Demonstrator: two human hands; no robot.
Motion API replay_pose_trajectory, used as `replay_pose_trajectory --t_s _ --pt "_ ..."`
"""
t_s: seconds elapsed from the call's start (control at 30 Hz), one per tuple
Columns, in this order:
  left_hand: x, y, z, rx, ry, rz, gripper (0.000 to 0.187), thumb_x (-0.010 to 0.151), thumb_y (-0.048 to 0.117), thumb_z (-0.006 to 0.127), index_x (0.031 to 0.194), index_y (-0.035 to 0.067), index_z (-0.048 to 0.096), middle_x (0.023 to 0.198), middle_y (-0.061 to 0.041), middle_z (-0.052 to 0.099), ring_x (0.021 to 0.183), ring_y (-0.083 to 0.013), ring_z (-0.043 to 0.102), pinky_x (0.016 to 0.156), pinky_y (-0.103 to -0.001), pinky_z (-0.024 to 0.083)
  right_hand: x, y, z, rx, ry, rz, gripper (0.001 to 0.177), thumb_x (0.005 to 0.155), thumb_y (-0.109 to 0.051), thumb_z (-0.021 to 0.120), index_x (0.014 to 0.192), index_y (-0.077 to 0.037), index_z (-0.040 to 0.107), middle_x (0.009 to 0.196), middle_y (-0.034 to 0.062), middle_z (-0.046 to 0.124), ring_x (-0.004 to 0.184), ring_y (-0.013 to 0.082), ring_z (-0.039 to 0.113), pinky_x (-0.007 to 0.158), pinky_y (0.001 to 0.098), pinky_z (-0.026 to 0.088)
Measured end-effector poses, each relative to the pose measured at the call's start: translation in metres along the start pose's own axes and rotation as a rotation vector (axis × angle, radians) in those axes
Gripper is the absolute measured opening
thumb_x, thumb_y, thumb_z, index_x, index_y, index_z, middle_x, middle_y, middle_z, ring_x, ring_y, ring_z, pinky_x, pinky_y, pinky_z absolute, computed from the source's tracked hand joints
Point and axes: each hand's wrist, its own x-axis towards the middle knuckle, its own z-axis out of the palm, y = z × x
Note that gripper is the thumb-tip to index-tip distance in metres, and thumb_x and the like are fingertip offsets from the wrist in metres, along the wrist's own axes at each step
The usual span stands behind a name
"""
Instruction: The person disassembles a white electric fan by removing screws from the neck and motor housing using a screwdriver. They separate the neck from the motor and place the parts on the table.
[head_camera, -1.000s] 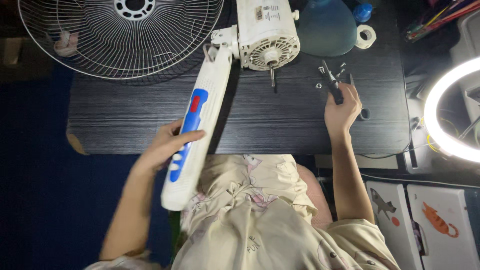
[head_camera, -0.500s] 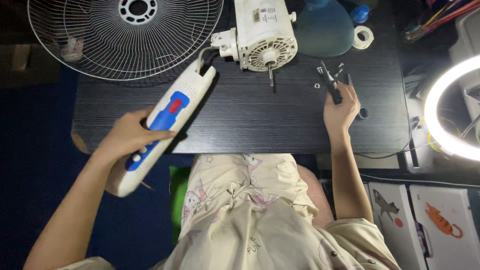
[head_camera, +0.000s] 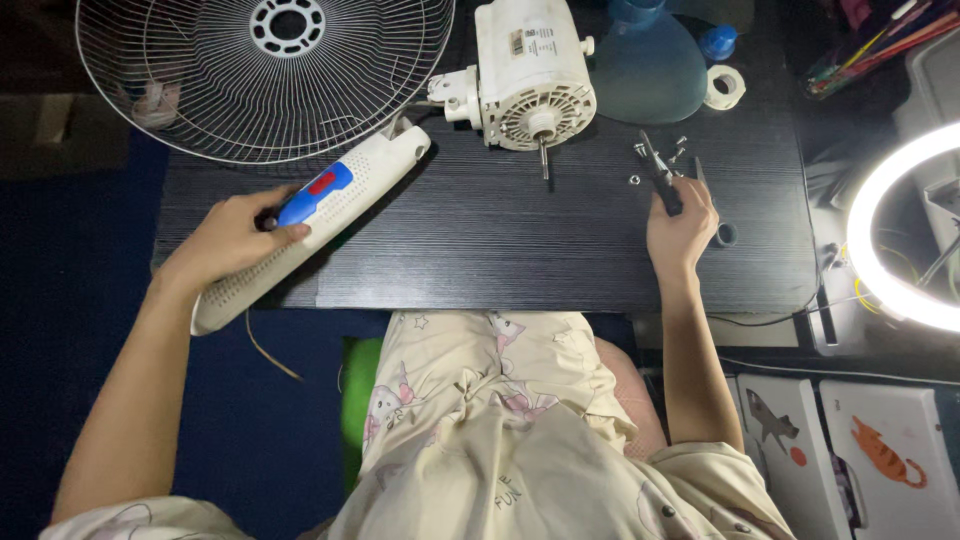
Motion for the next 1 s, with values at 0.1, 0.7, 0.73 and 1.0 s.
replay_pose_trajectory --t_s 0.1,0.7,0.73,1.0 --pt "-0.008 0.006 0.000 -0.015 0.068 0.029 0.081 0.081 0.046 0.071 0.150 0.008 0.055 0.136 -0.027 0.065 0.122 -0.0399 0.065 0.105 -0.050 0.049 -0.001 0.002 0.000 0.010 0.000 0.020 0.022 0.084 0.005 0.080 0.105 0.005 0.074 0.104 0.0146 0.074 0.082 0.0254 0.071 0.070 0.0348 0.053" --pt "0.009 0.009 0.006 0.017 -0.142 -0.056 0.096 0.067 0.045 0.087 0.144 0.000 0.054 0.139 -0.027 0.060 0.128 -0.0385 0.060 0.108 -0.048 0.047 -0.001 0.004 0.003 -0.005 0.023 -0.035 0.017 0.088 0.003 0.080 0.104 0.004 0.074 0.102 0.0132 0.074 0.085 0.0264 0.072 0.073 0.0359 0.053" --pt "0.016 0.003 0.005 0.055 -0.170 -0.080 0.097 0.070 0.048 0.087 0.145 -0.001 0.052 0.142 -0.028 0.055 0.131 -0.0394 0.056 0.107 -0.050 0.044 0.000 0.001 0.002 -0.006 0.022 -0.023 0.016 0.089 0.002 0.081 0.104 0.004 0.074 0.101 0.0132 0.074 0.084 0.0262 0.072 0.072 0.0359 0.053" --pt "0.013 0.008 -0.015 -0.001 -0.121 -0.140 0.075 0.079 0.040 0.077 0.145 0.010 0.060 0.132 -0.024 0.069 0.118 -0.0373 0.069 0.104 -0.048 0.051 0.001 -0.006 -0.001 0.001 0.007 0.008 0.015 0.089 0.001 0.081 0.102 0.004 0.074 0.097 0.0121 0.072 0.079 0.0244 0.069 0.069 0.0359 0.050"
